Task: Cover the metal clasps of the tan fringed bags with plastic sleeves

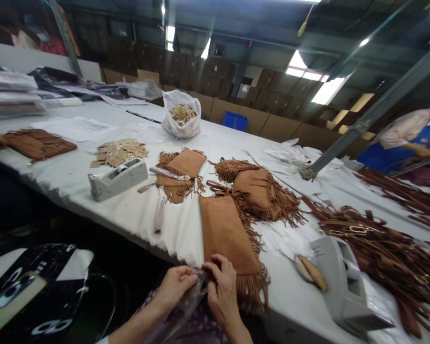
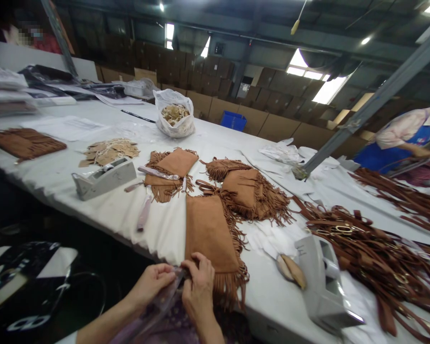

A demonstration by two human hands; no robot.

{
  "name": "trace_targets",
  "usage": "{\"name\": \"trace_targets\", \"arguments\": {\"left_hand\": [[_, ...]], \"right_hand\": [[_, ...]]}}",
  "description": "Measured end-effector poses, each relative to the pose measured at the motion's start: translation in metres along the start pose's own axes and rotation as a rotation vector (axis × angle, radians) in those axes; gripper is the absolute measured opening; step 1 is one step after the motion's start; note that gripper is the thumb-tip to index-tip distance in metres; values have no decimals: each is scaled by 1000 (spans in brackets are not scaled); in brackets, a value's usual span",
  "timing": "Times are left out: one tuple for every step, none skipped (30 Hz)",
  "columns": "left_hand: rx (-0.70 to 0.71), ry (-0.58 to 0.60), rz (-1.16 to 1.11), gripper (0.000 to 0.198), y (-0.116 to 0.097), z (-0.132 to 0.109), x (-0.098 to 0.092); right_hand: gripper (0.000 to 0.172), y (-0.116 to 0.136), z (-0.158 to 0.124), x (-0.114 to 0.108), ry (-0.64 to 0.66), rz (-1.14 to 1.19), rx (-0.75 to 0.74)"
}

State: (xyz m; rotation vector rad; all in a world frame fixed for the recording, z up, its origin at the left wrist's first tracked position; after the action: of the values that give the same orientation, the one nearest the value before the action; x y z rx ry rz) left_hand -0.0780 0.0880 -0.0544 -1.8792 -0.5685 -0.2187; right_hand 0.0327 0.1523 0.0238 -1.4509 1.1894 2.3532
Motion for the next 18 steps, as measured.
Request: {"name": "trace_targets", "arguments": {"left_hand": [[-5, -8, -1, 36, 0, 0, 1], [0, -16, 5, 32, -1, 0, 1], [22, -23, 26, 28, -3, -1, 2], [60, -35, 70, 25, -7, -3, 2], [108, -50, 137, 23, -12, -5, 1], [159, -72, 223, 23, -17, -7, -1], [204, -97, 312, 24, -21, -11, -2], [234, -122, 391, 26, -23, -14, -4], [249, -144, 446, 28, -23, -17, -7], [255, -160, 476, 30, -22, -19, -9], [257, -168, 485, 32, -21, -20, -12], [257, -171, 479, 34, -19, -21, -13], [256, -171, 465, 35, -17, -21, -13], [258, -169, 445, 36, -16, -20, -13], [262, -164, 420, 36, -16, -19, -11], [269, -158, 387, 36, -17, -17, -9], [275, -152, 349, 36, -17, -15, -7], [279, -149, 309, 35, -18, -13, -4]], "right_hand": [[44, -1, 1, 0, 1, 9, 4], [43, -1, 1, 0, 4, 17, 7], [42, -2, 2, 0, 9, 24, 10], [41, -3, 2, 0, 15, 31, 16], [40, -3, 3, 0, 25, 37, 21], [40, -4, 3, 1, 37, 43, 28], [40, -5, 3, 1, 49, 47, 35], [40, -5, 3, 2, 61, 49, 40], [40, -6, 3, 3, 71, 50, 44], [40, -6, 3, 3, 78, 50, 47], [40, -7, 3, 4, 84, 51, 50], [40, -7, 3, 4, 88, 52, 53], [40, -7, 3, 5, 91, 53, 54], [39, -7, 3, 5, 93, 56, 55], [39, -7, 2, 5, 94, 59, 55], [39, -8, 2, 5, 93, 62, 56], [40, -8, 2, 5, 91, 65, 56], [40, -8, 2, 5, 88, 69, 56]]}}
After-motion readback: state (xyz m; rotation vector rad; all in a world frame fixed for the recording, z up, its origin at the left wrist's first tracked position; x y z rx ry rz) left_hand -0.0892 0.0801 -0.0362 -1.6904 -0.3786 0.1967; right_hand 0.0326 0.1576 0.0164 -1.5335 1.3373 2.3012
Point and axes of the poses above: each hand's wrist, its own z-axis towards the middle knuckle, its own x-axis out of the palm, y = z × x, the point moved 7 cm from there along z, towards the middle knuckle, and after that the axes turned 10 degrees about y, right-handed, at the moved point
